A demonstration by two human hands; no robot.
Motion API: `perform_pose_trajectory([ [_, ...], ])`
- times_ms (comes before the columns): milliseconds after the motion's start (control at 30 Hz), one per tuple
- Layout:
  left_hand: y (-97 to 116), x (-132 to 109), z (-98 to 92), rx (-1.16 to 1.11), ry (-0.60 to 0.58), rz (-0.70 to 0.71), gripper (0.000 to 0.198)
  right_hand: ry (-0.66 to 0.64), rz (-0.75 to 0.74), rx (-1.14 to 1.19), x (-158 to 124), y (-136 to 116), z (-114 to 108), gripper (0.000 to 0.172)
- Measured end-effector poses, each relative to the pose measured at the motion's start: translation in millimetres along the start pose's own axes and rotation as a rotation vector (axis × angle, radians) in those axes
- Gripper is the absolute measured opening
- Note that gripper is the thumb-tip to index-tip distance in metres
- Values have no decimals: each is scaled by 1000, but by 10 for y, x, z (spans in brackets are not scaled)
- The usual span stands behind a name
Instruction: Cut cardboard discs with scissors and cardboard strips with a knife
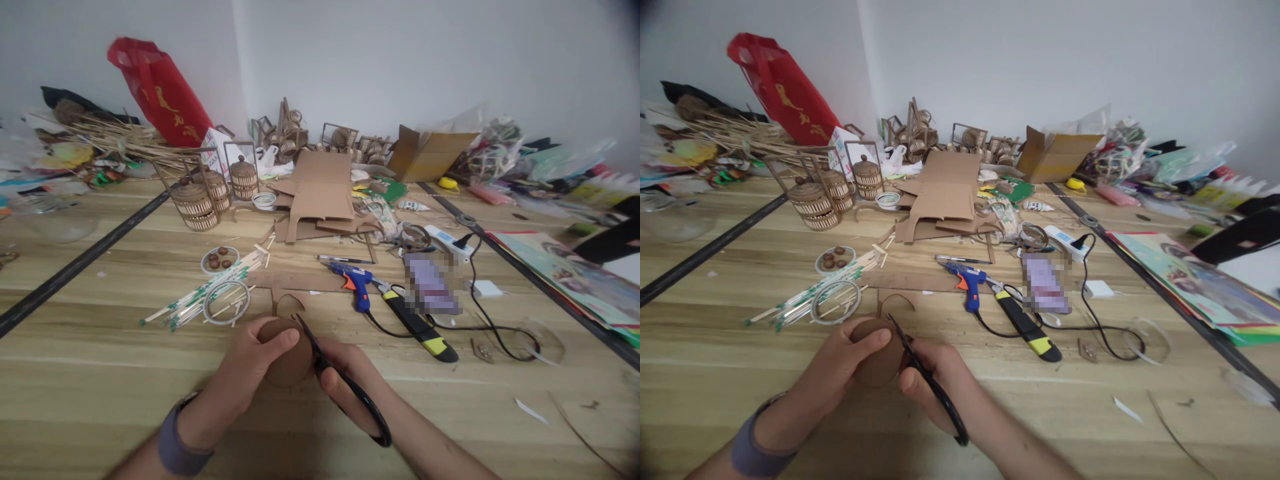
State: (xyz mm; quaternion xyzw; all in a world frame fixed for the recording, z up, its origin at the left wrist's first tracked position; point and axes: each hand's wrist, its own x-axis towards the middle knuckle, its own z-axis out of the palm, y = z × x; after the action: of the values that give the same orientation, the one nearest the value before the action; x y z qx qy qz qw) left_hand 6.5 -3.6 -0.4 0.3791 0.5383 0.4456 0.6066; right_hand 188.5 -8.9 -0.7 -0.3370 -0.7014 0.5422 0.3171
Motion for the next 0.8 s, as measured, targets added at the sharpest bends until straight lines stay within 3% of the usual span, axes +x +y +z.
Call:
perform_pose_trajectory([
  [800, 42, 30, -71, 81, -30, 16, 34, 7, 14, -61, -32, 56, -4, 72],
])
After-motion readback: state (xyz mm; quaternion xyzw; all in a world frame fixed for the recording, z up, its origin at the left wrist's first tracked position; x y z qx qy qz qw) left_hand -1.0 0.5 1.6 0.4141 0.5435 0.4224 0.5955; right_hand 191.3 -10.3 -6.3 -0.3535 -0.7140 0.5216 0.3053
